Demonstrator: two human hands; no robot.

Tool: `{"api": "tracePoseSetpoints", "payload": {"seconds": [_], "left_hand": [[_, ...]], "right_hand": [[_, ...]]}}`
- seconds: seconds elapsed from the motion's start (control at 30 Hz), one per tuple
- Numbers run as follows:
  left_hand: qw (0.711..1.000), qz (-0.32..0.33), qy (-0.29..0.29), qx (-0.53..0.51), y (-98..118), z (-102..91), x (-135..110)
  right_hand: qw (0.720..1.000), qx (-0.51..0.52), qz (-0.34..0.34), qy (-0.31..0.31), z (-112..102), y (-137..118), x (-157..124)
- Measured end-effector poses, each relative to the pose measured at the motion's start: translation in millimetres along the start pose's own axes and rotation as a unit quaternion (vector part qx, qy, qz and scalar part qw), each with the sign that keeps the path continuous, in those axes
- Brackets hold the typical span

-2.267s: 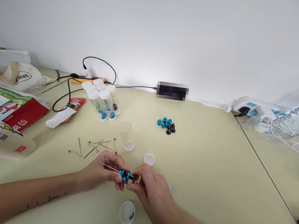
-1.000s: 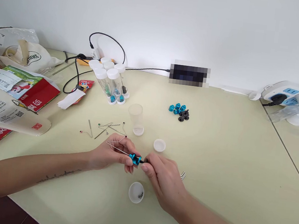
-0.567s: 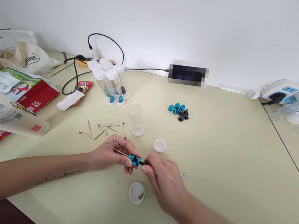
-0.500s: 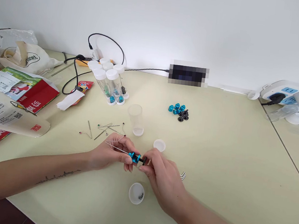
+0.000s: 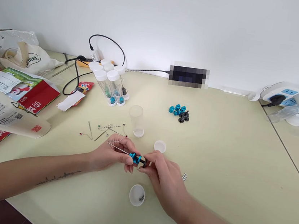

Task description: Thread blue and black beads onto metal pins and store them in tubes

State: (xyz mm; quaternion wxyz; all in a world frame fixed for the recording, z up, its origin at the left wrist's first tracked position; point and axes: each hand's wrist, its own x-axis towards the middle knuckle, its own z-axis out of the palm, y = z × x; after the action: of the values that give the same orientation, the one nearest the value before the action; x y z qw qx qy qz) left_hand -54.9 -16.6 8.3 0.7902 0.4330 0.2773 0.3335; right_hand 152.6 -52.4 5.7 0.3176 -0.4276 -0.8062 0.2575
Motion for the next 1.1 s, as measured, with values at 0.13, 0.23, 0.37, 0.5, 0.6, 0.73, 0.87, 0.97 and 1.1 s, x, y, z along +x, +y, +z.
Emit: {"api": "tracePoseSetpoints", "payload": {"seconds": [0.13,0.23,0.37,0.5,0.6,0.73,0.87,0.97,1.1], "left_hand": [[1.000,-0.015,-0.007,0.007,-1.1,0.6,-1.0],[1.000,-0.013,0.003,0.007,-0.8,0.8,0.0],[1.000,-0.007,0.016,0.006,0.0,0.4,1.5],[1.000,-0.013,-0.006,0.009,-0.9,0.5,0.0],[1.000,-0.018,-0.015,0.010,-1.3,0.5,-0.9],[1.000,-0.003,0.005,0.004,-0.9,0.4,0.5],[1.000,-0.004,0.015,0.005,-0.6,0.7,1.3],[1.000,-0.020,0.002,0.006,-0.5,0.9,0.8],[1.000,-0.005,0.014,0.000,-0.3,0.3,1.4]], "right_hand": [[0.999,-0.008,-0.014,-0.038,-1.6,1.5,-0.6],[1.000,-0.005,-0.003,-0.025,-0.7,0.4,-0.1],[1.000,0.015,0.006,0.001,0.7,-0.2,0.6],[0.999,0.013,-0.005,-0.046,-1.1,2.5,-0.8],[0.998,0.011,-0.015,-0.059,-2.1,2.5,-1.3],[1.000,0.002,-0.002,-0.021,-0.9,-0.4,0.7],[1.000,0.009,0.002,-0.021,-0.7,0.5,1.2],[0.999,-0.003,0.001,-0.053,-1.7,1.4,1.0],[1.000,-0.004,0.002,-0.026,-1.8,-2.2,3.2]]}}
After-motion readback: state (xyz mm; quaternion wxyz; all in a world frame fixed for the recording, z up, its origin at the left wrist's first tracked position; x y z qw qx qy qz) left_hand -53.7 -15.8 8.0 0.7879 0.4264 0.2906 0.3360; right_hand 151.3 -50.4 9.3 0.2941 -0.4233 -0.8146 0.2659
